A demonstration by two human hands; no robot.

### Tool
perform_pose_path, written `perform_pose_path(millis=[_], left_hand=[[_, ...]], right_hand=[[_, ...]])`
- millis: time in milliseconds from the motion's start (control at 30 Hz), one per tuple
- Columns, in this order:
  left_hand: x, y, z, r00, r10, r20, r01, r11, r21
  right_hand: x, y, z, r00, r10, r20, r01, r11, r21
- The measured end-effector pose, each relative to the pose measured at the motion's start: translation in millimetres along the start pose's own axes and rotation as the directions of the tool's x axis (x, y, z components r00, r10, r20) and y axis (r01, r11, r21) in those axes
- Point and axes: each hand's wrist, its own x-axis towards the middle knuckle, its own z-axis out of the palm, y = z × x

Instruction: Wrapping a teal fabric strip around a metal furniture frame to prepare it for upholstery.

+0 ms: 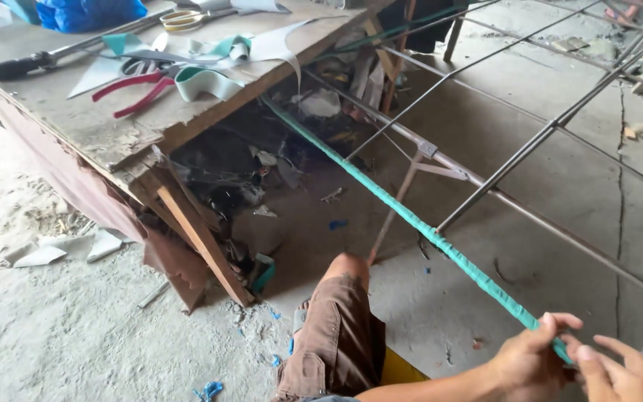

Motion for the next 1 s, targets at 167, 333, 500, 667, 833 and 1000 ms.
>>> perform_pose_path(millis=[167,333,500,667,833,1000], left_hand=[[0,1,-21,0.988,-0.111,-0.105,0.115,0.993,0.035],[-4,12,4,0.983,-0.054,-0.176,0.078,0.989,0.129],[-18,125,54,0.969,-0.085,-0.231,0.244,0.444,0.862],[-58,315,147,0.988,-0.071,0.139,-0.153,-0.618,0.771],[-54,522,225,0.868,0.292,0.403,0.401,-0.889,-0.221],[-84,642,306,0.804,0.551,0.224,0.567,-0.596,-0.569]], right_hand=[[9,-27,-11,0.965,0.207,0.162,-0.208,0.978,-0.012],[26,14,-11,0.966,0.137,0.219,-0.129,0.990,-0.051],[24,46,-7,0.971,0.113,0.210,-0.024,0.922,-0.385],[12,116,13,0.987,-0.125,0.103,0.147,0.956,-0.253],[42,244,38,0.979,0.022,0.200,0.032,0.964,-0.263],[59,283,54,0.905,0.265,0.331,-0.045,0.836,-0.547]])
